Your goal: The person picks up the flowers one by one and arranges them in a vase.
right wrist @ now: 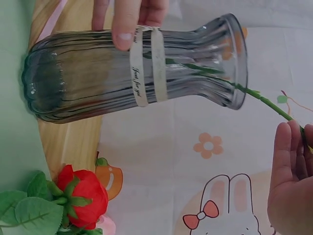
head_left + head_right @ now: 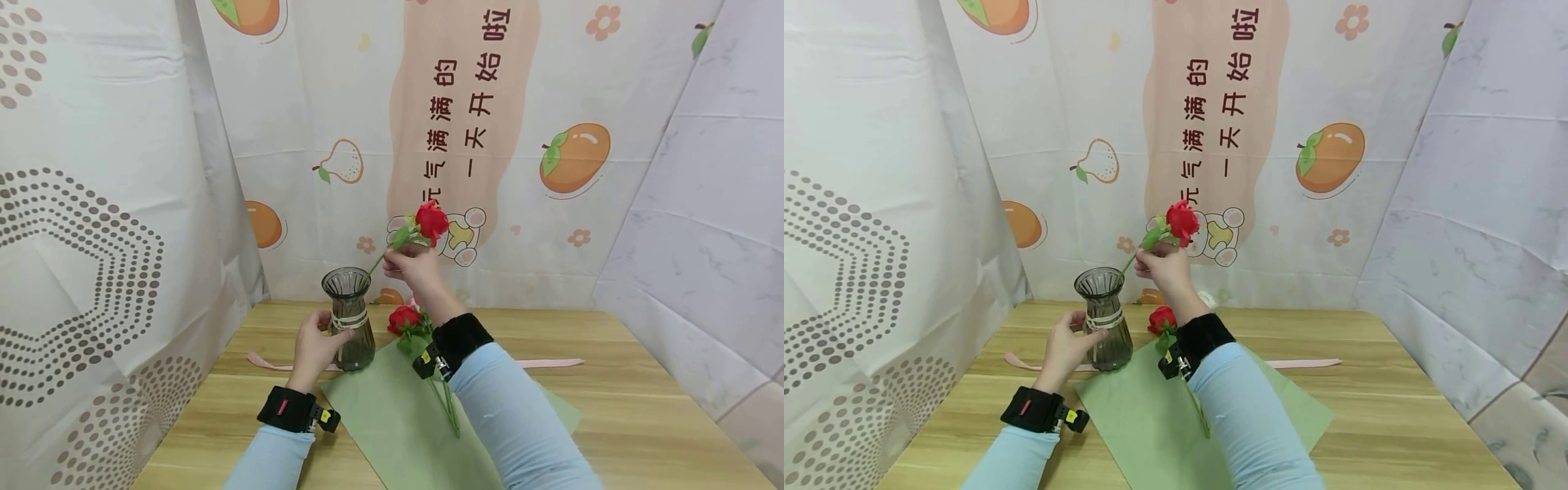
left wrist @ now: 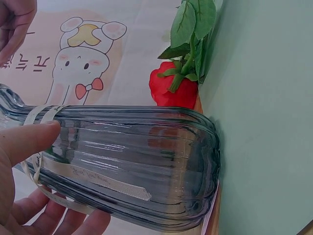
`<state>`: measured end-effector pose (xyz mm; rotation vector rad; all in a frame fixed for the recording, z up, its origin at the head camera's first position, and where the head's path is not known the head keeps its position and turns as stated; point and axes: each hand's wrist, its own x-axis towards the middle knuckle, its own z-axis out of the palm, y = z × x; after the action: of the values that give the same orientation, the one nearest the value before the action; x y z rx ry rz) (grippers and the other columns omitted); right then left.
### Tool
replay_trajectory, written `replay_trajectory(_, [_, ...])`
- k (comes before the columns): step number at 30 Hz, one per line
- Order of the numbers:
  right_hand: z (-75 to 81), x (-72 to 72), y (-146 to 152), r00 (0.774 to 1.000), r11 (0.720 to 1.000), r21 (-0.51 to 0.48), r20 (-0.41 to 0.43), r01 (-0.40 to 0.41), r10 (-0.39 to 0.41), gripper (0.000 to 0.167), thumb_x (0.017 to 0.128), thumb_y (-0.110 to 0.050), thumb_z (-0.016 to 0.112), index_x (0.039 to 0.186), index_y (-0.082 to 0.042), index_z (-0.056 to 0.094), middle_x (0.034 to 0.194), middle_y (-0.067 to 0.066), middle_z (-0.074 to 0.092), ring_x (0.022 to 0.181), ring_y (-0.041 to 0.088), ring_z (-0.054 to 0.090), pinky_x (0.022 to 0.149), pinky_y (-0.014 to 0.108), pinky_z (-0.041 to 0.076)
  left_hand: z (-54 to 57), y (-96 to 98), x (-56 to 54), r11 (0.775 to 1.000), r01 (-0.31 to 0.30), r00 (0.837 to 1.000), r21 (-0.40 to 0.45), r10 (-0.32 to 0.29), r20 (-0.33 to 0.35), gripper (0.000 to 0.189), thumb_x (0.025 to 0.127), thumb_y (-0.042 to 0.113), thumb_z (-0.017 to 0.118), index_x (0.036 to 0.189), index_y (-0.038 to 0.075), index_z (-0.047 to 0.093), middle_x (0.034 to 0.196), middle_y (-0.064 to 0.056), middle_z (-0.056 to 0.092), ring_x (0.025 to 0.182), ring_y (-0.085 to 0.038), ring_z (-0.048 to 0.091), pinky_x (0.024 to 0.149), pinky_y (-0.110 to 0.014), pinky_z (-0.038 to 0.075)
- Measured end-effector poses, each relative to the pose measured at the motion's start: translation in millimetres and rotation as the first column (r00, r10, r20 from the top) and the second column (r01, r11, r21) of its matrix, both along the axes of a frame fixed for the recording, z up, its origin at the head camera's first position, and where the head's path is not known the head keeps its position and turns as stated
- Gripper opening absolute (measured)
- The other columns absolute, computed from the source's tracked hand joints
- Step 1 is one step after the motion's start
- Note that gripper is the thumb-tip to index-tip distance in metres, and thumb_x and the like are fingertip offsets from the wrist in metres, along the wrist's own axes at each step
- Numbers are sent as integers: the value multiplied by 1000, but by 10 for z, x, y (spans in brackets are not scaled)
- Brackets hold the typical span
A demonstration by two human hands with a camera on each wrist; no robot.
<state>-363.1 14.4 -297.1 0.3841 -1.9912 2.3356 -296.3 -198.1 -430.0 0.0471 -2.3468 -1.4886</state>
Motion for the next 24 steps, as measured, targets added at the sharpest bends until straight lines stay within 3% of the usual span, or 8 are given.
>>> replay_trajectory(3, [-25,16,-54,1000,998,56,-9,5,-4,29,95,-9,73,119,6,67,106,27,68,79,20,70,76,35,60,1,-3,1,1000,3,1000,-3,-3,0,61,84,26,85,130,-3,57,125,-21,58,118,-36,54,99,-54,43])
replay_trajectory(9, [-66,28,-145,1000,990,144,-11,11,-9,17,95,-11,73,108,1,72,90,16,69,76,21,68,74,36,60,6,0,13,1000,-4,1000,-1,4,-2,60,83,25,85,129,-3,58,123,-20,59,116,-36,54,98,-53,44])
replay_trajectory(15, [-100,32,-209,1000,967,256,6,2,-4,16,93,-13,75,102,1,73,80,12,63,70,21,63,67,33,59,9,4,11,1000,-9,1000,-3,9,-5,59,83,24,85,128,-3,58,122,-20,59,115,-36,55,96,-53,45])
replay_trajectory(20, [-116,31,-246,999,896,443,-39,44,-30,19,92,-20,77,101,-3,76,83,10,65,68,18,57,69,34,55,11,9,16,1000,-7,1000,8,7,0,60,83,24,85,129,-2,57,123,-20,59,115,-36,55,96,-53,46])
replay_trajectory(22, [-124,27,-258,998,861,505,-59,61,-36,19,92,-21,77,100,-4,77,88,8,69,76,20,58,73,36,52,6,10,9,1000,-6,1000,9,6,3,60,83,24,85,130,-2,57,123,-19,59,115,-36,55,96,-53,46])
replay_trajectory(24, [-128,24,-274,998,850,524,-64,56,-26,19,91,-20,78,101,-4,78,96,6,73,89,22,60,80,39,51,8,7,3,1000,-8,1000,9,8,4,60,83,24,85,130,-2,57,123,-19,59,116,-35,55,97,-52,46])
